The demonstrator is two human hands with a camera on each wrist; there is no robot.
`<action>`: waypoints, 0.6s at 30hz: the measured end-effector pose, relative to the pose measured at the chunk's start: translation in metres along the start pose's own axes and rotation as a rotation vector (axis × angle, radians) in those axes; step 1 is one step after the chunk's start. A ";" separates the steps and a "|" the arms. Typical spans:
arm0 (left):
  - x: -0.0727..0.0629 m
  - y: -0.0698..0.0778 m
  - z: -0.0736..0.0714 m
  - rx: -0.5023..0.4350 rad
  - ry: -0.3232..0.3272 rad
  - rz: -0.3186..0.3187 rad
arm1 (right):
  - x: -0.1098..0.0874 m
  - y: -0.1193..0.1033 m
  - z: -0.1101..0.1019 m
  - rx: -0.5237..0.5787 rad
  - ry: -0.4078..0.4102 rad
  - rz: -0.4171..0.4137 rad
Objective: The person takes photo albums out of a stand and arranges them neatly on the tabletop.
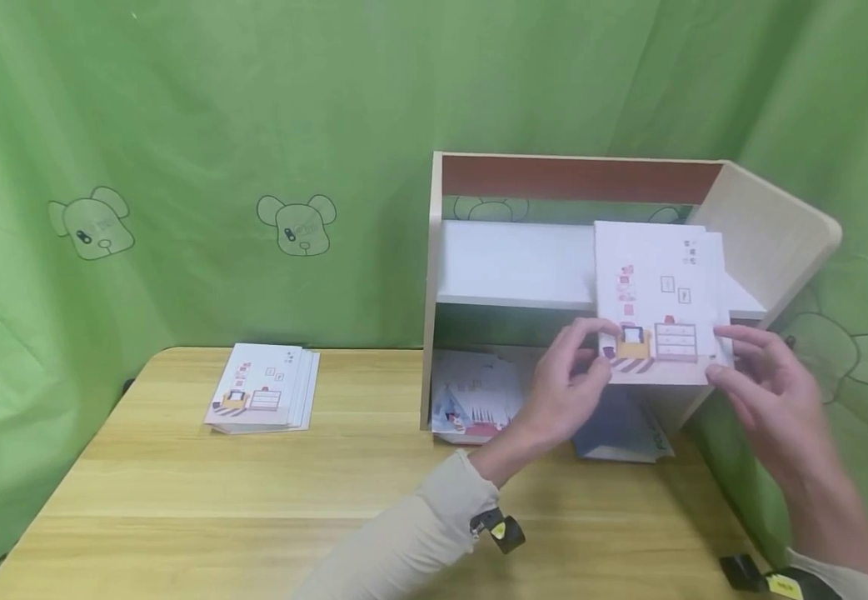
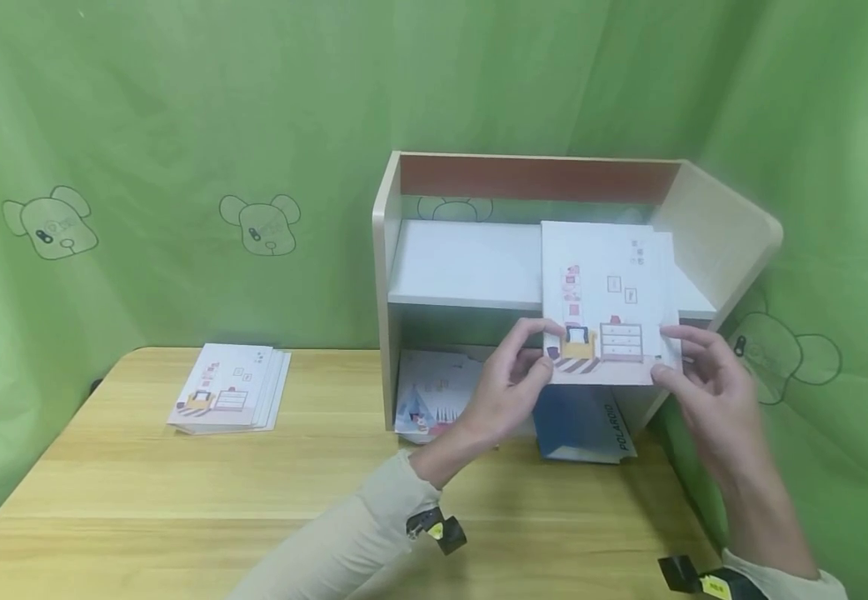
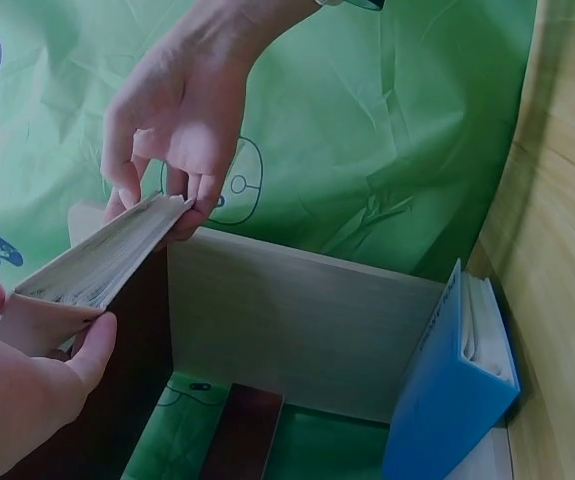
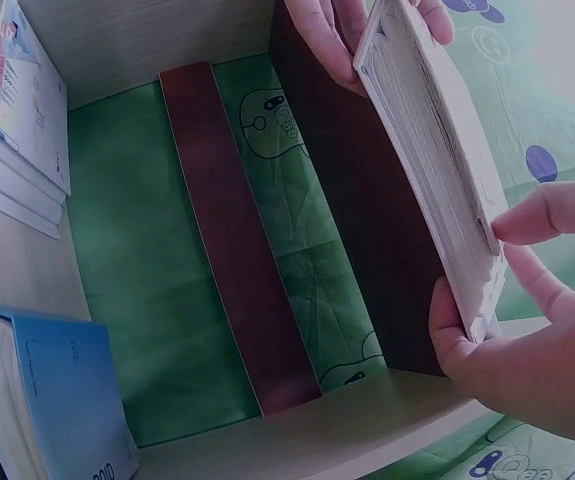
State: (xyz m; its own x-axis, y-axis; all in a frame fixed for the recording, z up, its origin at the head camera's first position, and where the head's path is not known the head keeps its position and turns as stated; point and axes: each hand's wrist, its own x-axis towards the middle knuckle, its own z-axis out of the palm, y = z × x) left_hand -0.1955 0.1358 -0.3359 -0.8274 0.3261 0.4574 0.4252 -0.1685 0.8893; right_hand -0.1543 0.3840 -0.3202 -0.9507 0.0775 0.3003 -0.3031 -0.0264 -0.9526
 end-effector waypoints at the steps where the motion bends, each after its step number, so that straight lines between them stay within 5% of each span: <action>1: 0.000 0.000 -0.001 0.001 -0.003 0.003 | 0.000 0.001 0.001 0.006 -0.005 -0.014; 18: -0.002 -0.004 -0.008 -0.008 -0.023 0.052 | -0.002 0.012 0.007 0.108 -0.056 -0.152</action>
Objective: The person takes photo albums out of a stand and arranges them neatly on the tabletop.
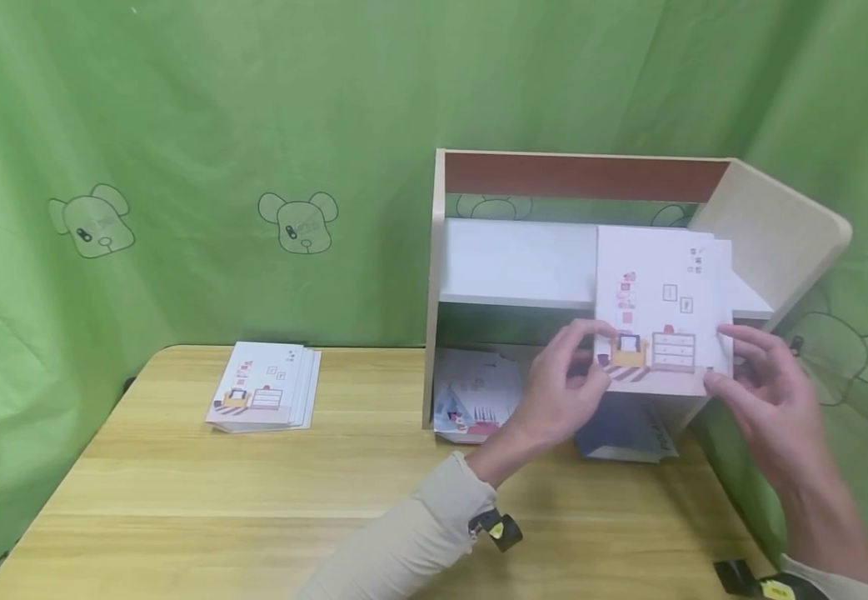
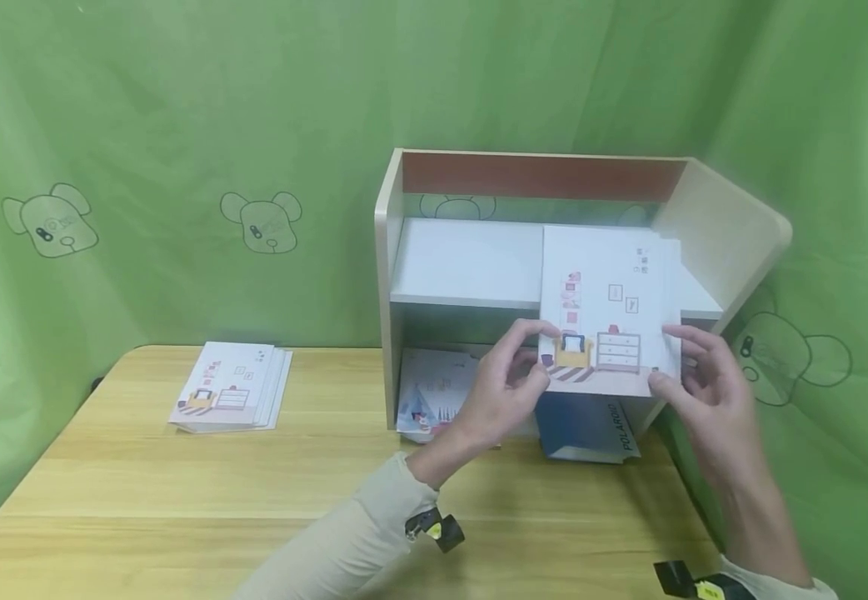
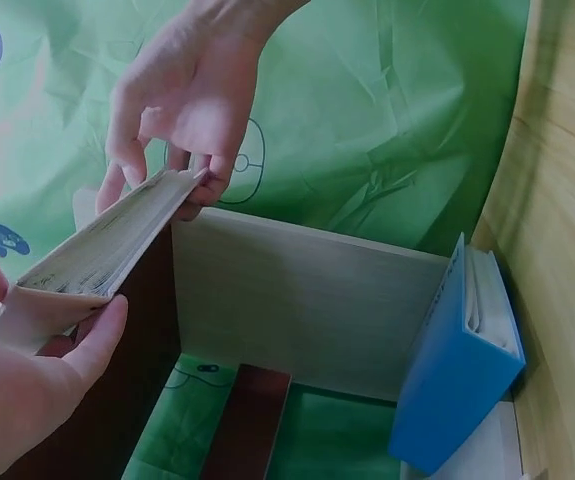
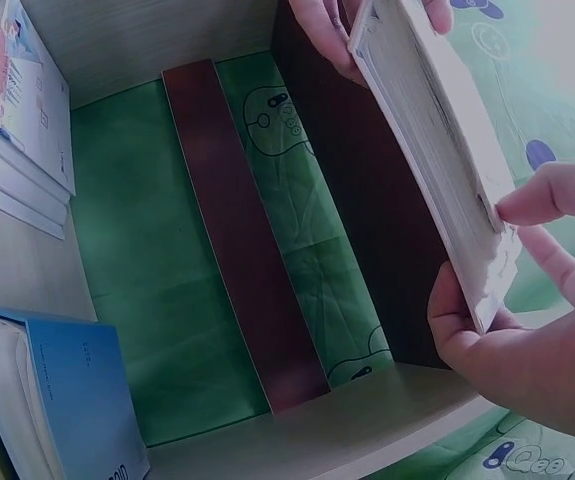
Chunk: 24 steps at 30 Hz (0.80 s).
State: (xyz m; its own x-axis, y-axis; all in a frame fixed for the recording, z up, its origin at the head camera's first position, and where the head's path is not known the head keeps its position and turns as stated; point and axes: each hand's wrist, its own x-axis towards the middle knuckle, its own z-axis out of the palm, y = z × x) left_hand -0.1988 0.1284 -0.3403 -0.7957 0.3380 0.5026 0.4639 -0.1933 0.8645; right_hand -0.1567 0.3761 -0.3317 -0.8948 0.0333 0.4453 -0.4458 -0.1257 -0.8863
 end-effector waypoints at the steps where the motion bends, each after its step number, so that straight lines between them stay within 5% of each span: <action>1: 0.000 0.000 -0.001 0.000 -0.003 0.003 | 0.000 0.000 0.000 0.004 -0.005 -0.006; 24: -0.007 0.000 -0.017 -0.030 -0.013 0.082 | -0.011 -0.005 0.018 -0.166 0.047 -0.036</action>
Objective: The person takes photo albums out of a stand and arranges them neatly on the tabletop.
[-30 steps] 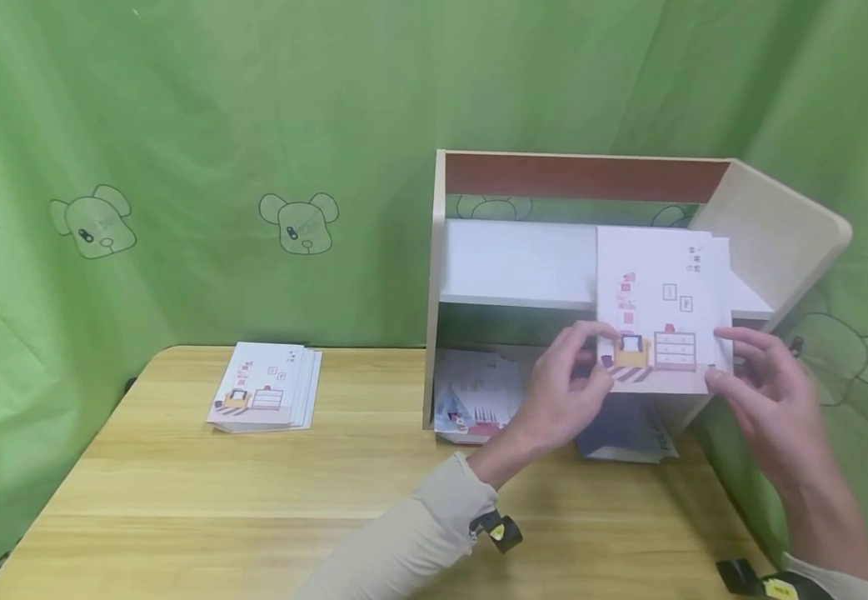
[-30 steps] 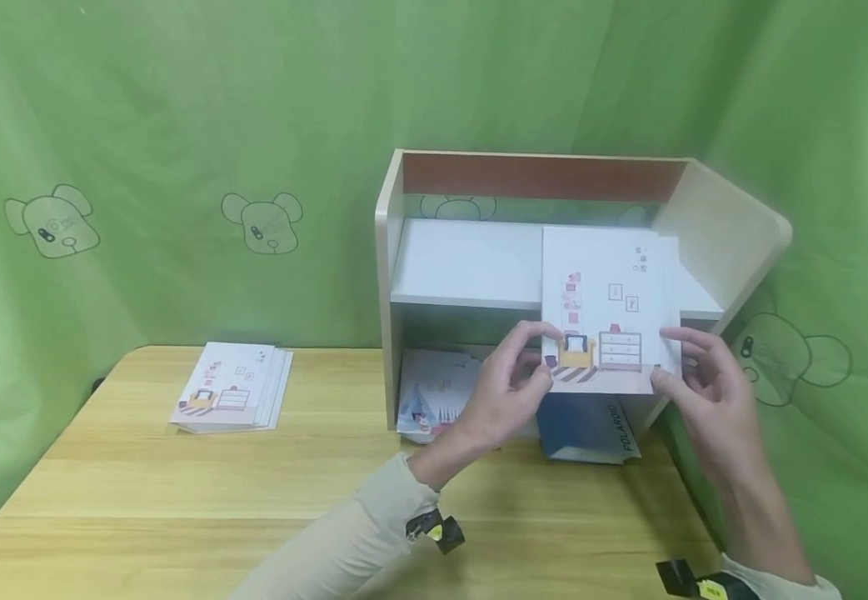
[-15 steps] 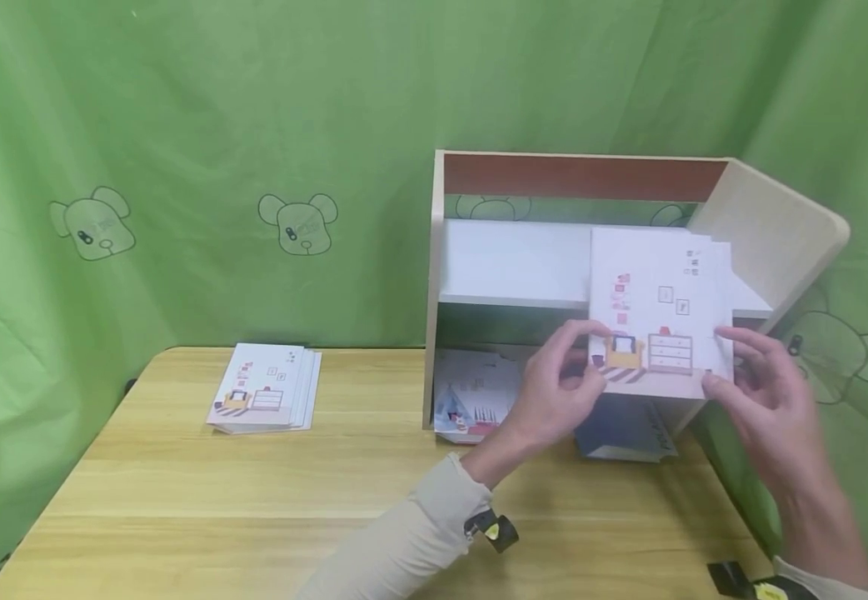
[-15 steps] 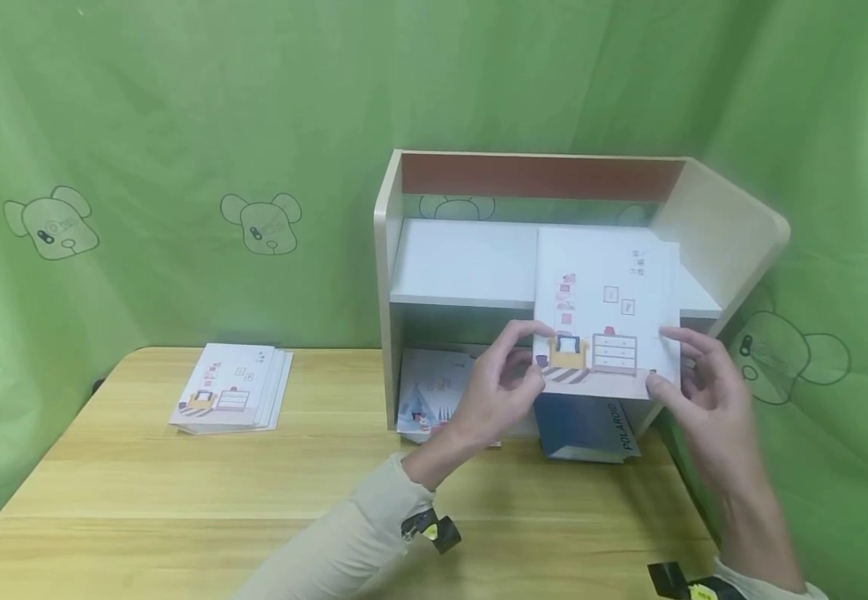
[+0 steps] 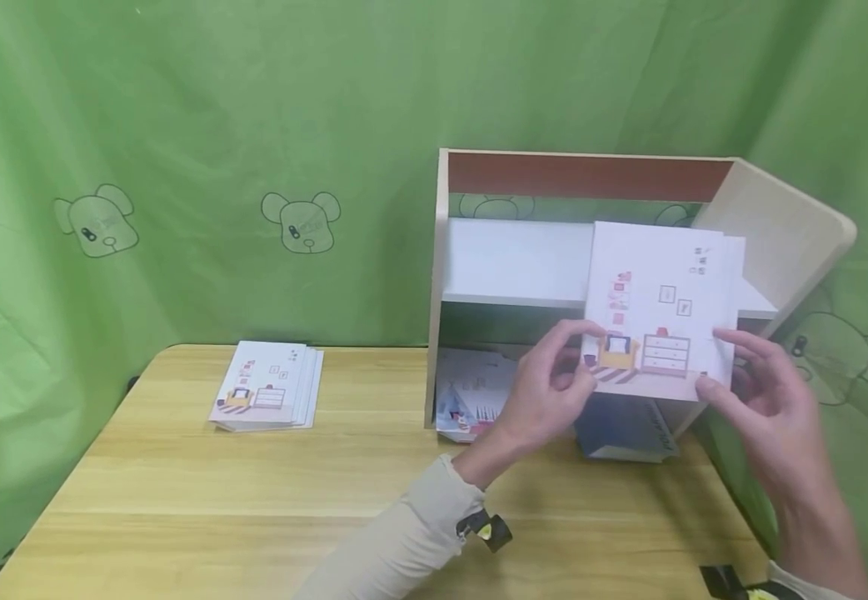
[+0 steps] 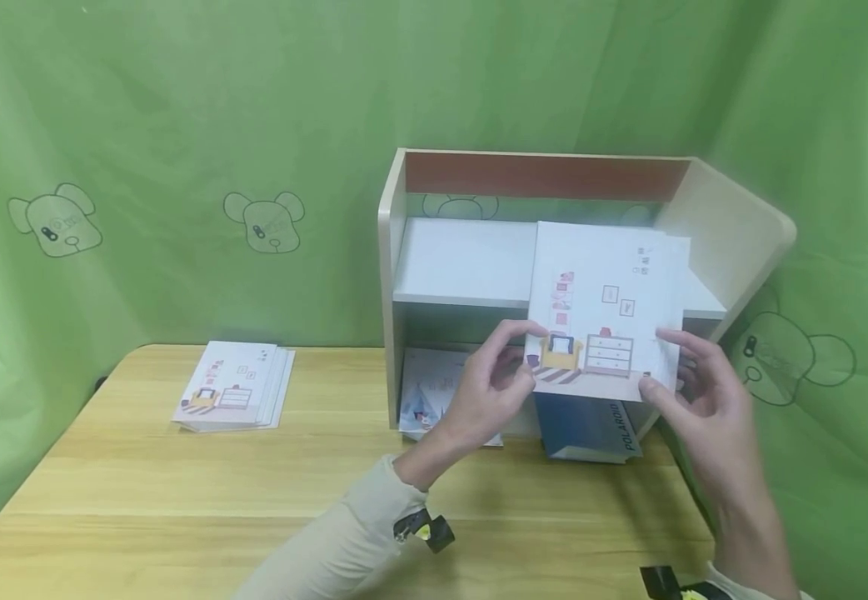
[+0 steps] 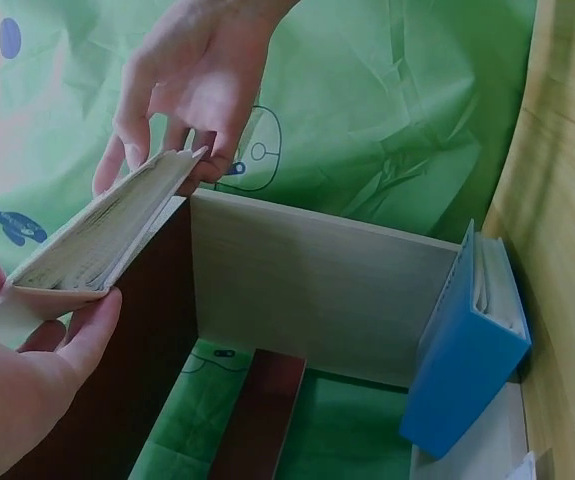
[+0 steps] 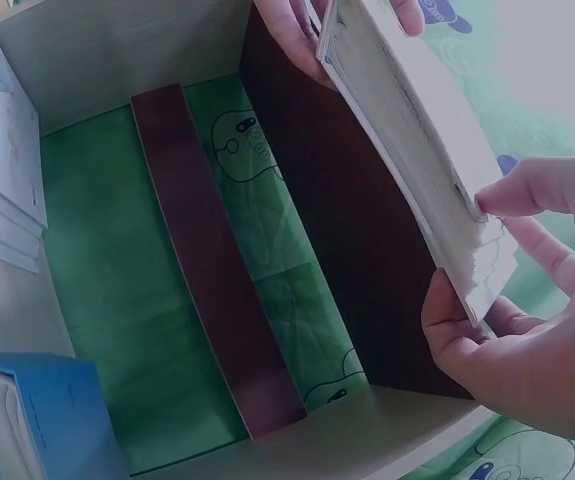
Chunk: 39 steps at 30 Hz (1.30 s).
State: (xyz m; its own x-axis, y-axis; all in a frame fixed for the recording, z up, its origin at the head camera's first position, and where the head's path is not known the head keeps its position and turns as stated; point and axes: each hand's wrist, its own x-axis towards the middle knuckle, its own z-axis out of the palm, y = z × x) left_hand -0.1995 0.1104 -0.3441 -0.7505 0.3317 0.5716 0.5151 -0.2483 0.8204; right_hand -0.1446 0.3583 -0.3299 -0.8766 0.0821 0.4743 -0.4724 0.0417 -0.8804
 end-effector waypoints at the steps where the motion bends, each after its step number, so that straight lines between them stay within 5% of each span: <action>1: 0.000 0.001 -0.001 0.002 -0.003 0.006 | 0.000 0.000 0.001 0.006 -0.001 -0.006; 17: -0.008 0.007 -0.015 0.017 -0.063 0.061 | -0.003 -0.006 0.016 0.047 0.002 -0.037; 39: -0.014 0.023 -0.033 0.006 -0.016 0.114 | -0.002 -0.022 0.047 0.082 0.045 -0.074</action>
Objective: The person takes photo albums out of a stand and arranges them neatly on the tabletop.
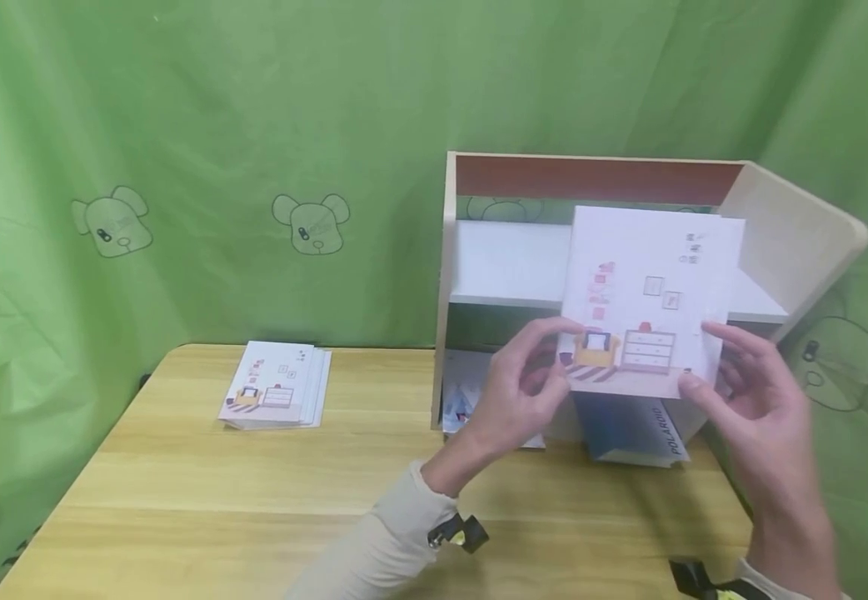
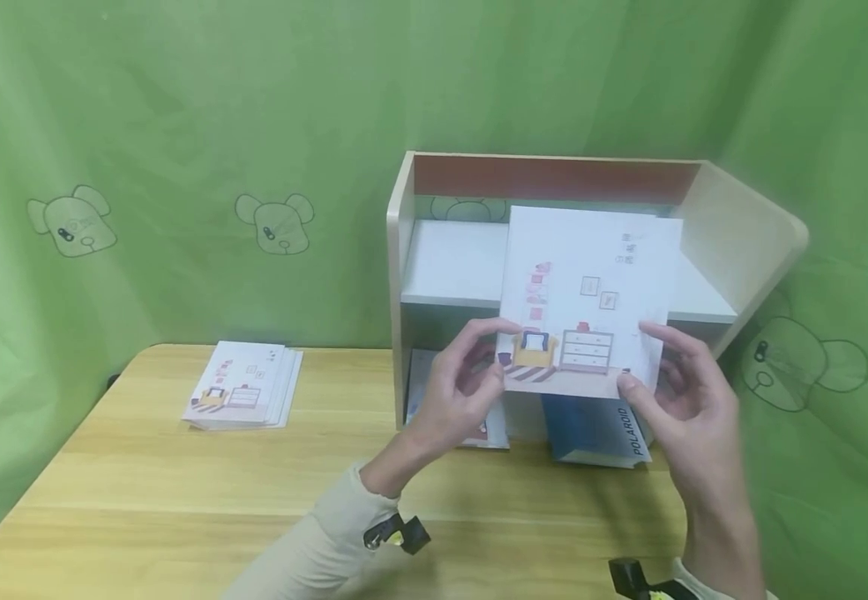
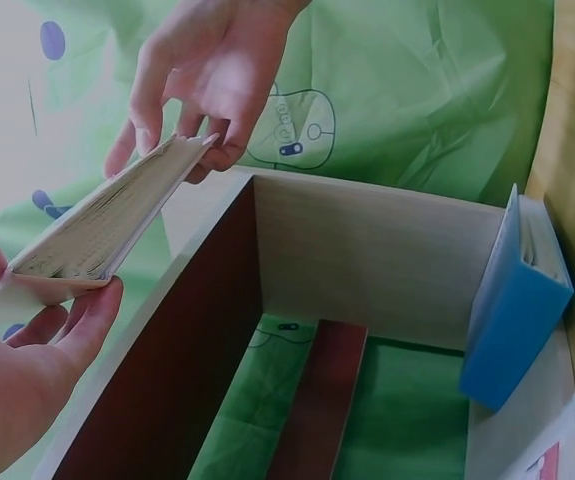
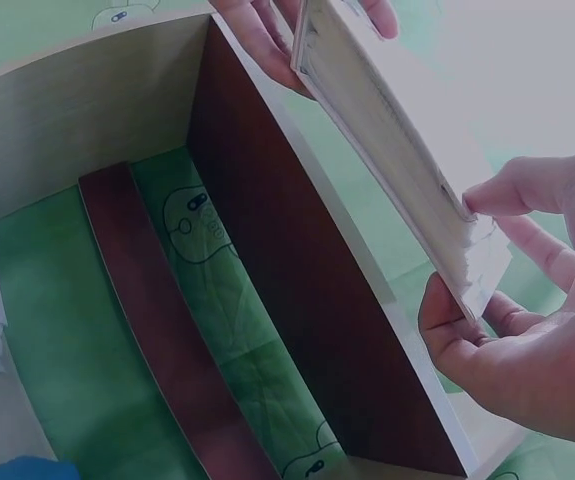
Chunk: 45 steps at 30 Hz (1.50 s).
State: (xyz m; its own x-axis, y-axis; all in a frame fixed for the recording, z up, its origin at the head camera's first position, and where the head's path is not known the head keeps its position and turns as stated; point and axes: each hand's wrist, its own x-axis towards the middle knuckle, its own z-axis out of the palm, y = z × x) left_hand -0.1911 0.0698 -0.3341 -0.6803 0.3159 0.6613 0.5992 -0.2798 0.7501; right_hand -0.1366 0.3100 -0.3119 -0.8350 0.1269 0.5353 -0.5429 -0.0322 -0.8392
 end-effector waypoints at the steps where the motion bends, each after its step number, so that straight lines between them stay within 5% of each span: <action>1: -0.001 0.000 -0.001 0.008 0.005 -0.001 | 0.000 0.000 0.002 -0.005 0.001 0.002; 12: -0.005 0.004 -0.014 0.018 0.017 0.033 | 0.001 -0.001 0.014 -0.014 0.006 0.032; 33: -0.018 0.004 -0.038 0.006 0.051 0.119 | 0.002 0.007 0.040 0.018 -0.032 -0.031; 45: -0.025 0.005 -0.058 -0.021 0.033 0.117 | 0.000 0.013 0.059 -0.002 -0.024 -0.014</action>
State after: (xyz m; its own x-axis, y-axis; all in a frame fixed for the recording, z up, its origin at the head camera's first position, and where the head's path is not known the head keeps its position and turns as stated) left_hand -0.1959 0.0075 -0.3472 -0.6202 0.2498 0.7436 0.6664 -0.3323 0.6675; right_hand -0.1492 0.2506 -0.3175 -0.8296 0.1033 0.5488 -0.5539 -0.0284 -0.8321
